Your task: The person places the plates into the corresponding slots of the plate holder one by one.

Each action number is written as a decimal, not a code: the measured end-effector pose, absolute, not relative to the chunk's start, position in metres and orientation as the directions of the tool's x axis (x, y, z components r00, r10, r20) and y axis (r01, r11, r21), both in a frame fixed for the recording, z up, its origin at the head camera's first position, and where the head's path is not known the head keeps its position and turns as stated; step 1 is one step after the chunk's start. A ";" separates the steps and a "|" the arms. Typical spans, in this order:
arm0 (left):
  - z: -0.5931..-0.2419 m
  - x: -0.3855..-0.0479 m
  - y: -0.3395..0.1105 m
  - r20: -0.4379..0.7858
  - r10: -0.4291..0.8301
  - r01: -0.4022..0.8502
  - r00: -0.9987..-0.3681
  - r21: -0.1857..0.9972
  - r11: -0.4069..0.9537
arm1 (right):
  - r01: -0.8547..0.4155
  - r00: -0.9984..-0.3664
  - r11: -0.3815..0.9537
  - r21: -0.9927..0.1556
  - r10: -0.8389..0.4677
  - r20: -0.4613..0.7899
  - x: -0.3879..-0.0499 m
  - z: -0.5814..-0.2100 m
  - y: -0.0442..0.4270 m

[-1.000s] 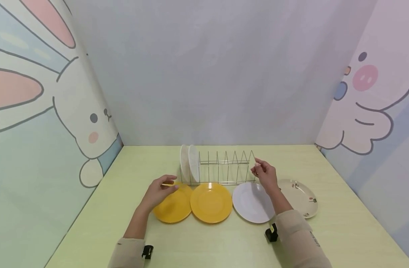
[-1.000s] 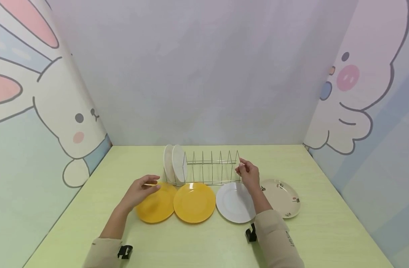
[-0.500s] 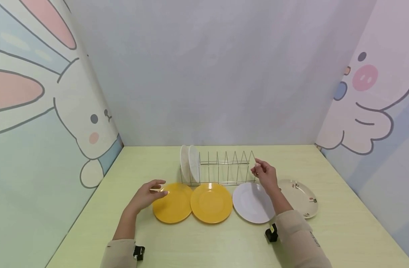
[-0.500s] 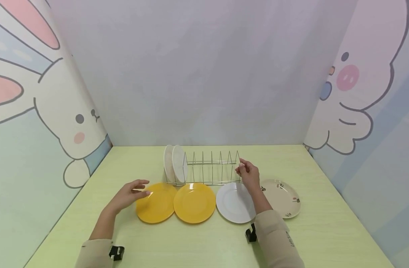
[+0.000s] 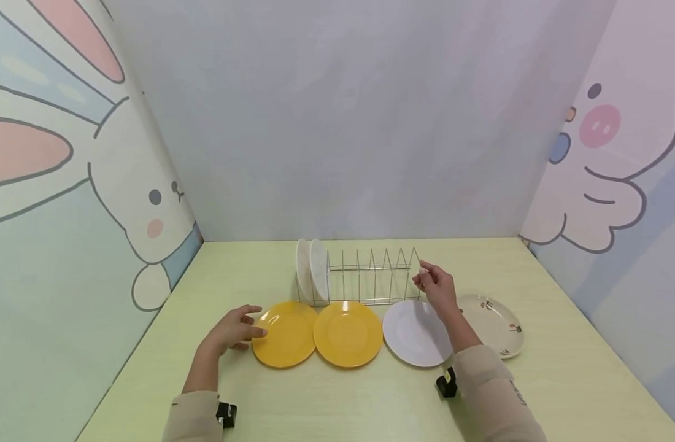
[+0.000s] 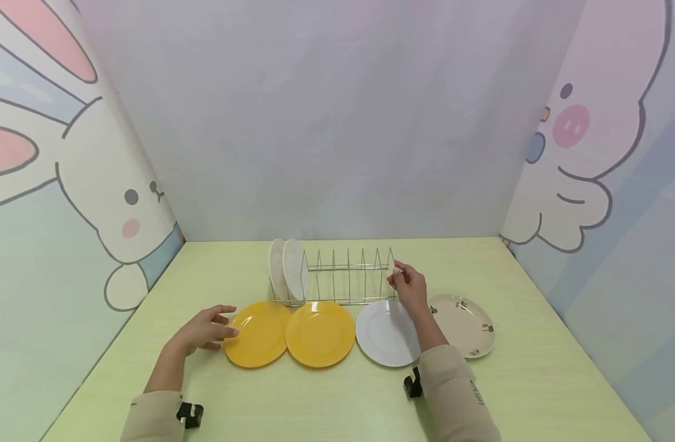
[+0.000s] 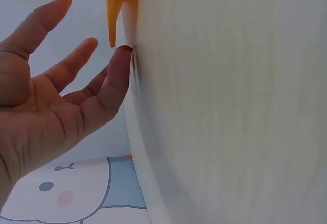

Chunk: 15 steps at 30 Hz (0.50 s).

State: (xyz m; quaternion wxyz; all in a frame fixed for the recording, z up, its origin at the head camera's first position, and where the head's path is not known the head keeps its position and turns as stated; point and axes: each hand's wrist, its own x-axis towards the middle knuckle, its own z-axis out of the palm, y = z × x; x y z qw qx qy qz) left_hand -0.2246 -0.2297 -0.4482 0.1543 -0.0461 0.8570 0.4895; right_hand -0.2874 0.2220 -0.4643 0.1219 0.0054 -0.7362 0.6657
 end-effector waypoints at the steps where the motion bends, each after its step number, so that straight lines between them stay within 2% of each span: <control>1: -0.448 -0.224 -0.229 -0.324 0.062 -0.246 -0.944 0.817 0.521 | -0.174 -0.969 0.122 -0.977 0.158 0.192 -0.288 -0.466 0.221; 8: -0.448 -0.222 -0.225 -0.361 0.032 -0.281 -0.932 0.775 0.566 | -0.183 -0.964 0.145 -0.972 0.167 0.206 -0.289 -0.467 0.221; 15: -0.452 -0.219 -0.230 -0.337 0.037 -0.271 -0.941 0.814 0.514 | -0.173 -0.966 0.148 -0.974 0.168 0.197 -0.288 -0.467 0.220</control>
